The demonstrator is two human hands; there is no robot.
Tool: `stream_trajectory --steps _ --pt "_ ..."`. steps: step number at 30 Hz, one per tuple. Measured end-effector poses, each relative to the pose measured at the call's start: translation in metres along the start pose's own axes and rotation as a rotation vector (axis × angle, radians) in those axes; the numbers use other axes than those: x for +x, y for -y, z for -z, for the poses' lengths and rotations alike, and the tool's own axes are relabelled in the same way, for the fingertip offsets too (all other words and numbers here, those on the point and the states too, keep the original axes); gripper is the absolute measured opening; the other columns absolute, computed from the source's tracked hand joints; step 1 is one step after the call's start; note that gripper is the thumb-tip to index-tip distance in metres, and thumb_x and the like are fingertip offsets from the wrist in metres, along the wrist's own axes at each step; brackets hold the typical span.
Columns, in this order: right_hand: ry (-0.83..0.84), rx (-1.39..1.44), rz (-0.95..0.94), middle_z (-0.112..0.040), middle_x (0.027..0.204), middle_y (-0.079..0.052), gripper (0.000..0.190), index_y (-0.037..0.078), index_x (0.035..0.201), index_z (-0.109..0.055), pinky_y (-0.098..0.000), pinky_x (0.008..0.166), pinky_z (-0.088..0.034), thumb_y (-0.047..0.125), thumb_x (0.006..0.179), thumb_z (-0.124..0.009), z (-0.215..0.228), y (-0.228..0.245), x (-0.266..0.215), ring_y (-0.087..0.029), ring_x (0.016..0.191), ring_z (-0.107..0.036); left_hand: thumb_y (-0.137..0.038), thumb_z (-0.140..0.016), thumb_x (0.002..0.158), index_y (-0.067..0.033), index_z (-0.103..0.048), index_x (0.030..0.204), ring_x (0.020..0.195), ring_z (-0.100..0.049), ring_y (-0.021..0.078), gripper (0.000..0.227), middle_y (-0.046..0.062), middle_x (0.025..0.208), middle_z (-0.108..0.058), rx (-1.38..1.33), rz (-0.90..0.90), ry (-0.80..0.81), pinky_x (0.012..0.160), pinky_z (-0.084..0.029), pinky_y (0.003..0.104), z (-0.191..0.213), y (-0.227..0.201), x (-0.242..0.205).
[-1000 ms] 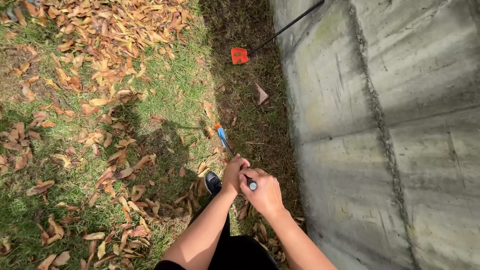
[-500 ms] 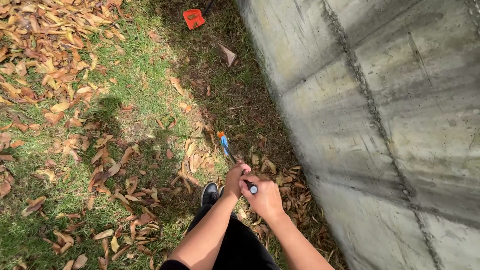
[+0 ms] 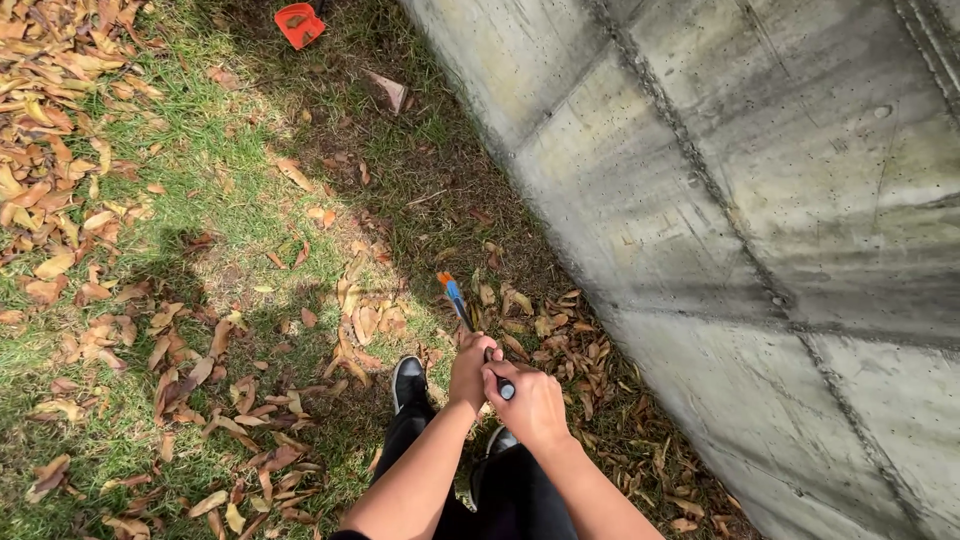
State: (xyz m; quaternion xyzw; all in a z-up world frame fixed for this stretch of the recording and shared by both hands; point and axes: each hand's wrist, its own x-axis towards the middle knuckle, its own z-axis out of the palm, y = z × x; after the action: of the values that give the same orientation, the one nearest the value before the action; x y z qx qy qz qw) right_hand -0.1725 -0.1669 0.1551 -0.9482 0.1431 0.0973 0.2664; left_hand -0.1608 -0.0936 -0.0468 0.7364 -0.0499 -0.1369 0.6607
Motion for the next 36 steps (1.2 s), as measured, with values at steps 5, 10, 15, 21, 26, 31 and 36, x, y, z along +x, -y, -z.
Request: stream_trajectory --steps 5,10,15,21,26,31,36 --pt "-0.027 -0.047 -0.056 -0.073 0.074 -0.018 0.022 0.016 0.096 -0.079 -0.045 0.064 -0.058 0.034 0.089 -0.069 -0.011 -0.037 0.003 -0.037 0.066 -0.071 -0.011 -0.053 0.099 -0.0002 -0.058 0.09 0.081 -0.059 0.0181 0.015 0.008 0.095 -0.055 -0.487 0.591 0.048 0.078 -0.05 0.031 -0.027 -0.002 0.012" --pt "-0.123 -0.052 -0.016 -0.074 0.077 -0.018 0.021 0.014 0.09 -0.08 -0.045 0.065 -0.059 0.031 0.088 -0.068 -0.03 -0.1 0.018 -0.038 0.065 -0.071 -0.018 -0.048 0.101 -0.0019 -0.061 0.091 0.084 -0.066 0.019 0.023 0.009 0.093 -0.065 -0.092 0.317 0.179 0.082 -0.055 0.03 -0.078 0.045 0.018" --pt "-0.236 -0.007 0.009 -0.077 0.089 -0.017 0.023 0.013 0.096 -0.081 -0.0424 0.066 -0.06 0.03 0.088 -0.067 -0.023 -0.201 0.004 -0.036 0.071 -0.073 -0.011 -0.065 0.091 -0.0005 -0.061 0.093 0.108 -0.062 0.0374 0.011 0.022 0.112 -0.064 0.16 -0.171 0.053 0.086 -0.051 0.042 -0.175 0.067 0.006" --pt "0.011 -0.132 -0.218 -0.075 0.077 -0.019 0.026 0.024 0.104 -0.082 -0.0421 0.072 -0.06 0.04 0.088 -0.069 0.043 -0.312 -0.003 -0.038 0.074 -0.073 -0.01 -0.067 0.094 0.0044 -0.054 0.075 0.083 -0.062 0.0329 0.028 0.019 0.09 -0.06 -0.029 0.231 0.024 0.074 -0.051 0.044 -0.324 0.064 -0.006" --pt "0.236 -0.122 -0.218 -0.077 0.08 -0.017 0.028 0.025 0.106 -0.08 -0.0449 0.077 -0.059 0.043 0.089 -0.068 0.064 -0.39 0.01 -0.035 0.076 -0.074 -0.008 -0.066 0.094 0.0034 -0.054 0.078 0.083 -0.062 0.0301 0.023 0.019 0.088 -0.061 0.027 0.189 0.059 0.075 -0.049 0.043 -0.406 0.103 -0.011" --pt "0.236 -0.052 0.105 -0.079 0.089 -0.012 0.024 0.016 0.095 -0.077 -0.047 0.072 -0.058 0.033 0.092 -0.061 0.004 -0.458 -0.016 -0.034 0.073 -0.073 -0.005 -0.055 0.094 -0.0085 -0.064 0.091 0.086 -0.067 0.0197 0.01 0.009 0.099 -0.066 0.144 0.477 0.132 0.084 -0.058 0.04 -0.395 0.136 -0.038" --pt "0.035 0.216 0.416 -0.074 0.077 -0.01 0.018 0.009 0.083 -0.076 -0.0373 0.059 -0.057 0.019 0.089 -0.063 0.04 -0.418 -0.019 -0.025 0.062 -0.07 -0.019 -0.055 0.104 -0.0007 -0.061 0.093 0.085 -0.072 0.0361 0.022 0.02 0.096 -0.069 0.161 0.624 -0.205 0.073 -0.059 0.047 -0.351 0.01 -0.045"
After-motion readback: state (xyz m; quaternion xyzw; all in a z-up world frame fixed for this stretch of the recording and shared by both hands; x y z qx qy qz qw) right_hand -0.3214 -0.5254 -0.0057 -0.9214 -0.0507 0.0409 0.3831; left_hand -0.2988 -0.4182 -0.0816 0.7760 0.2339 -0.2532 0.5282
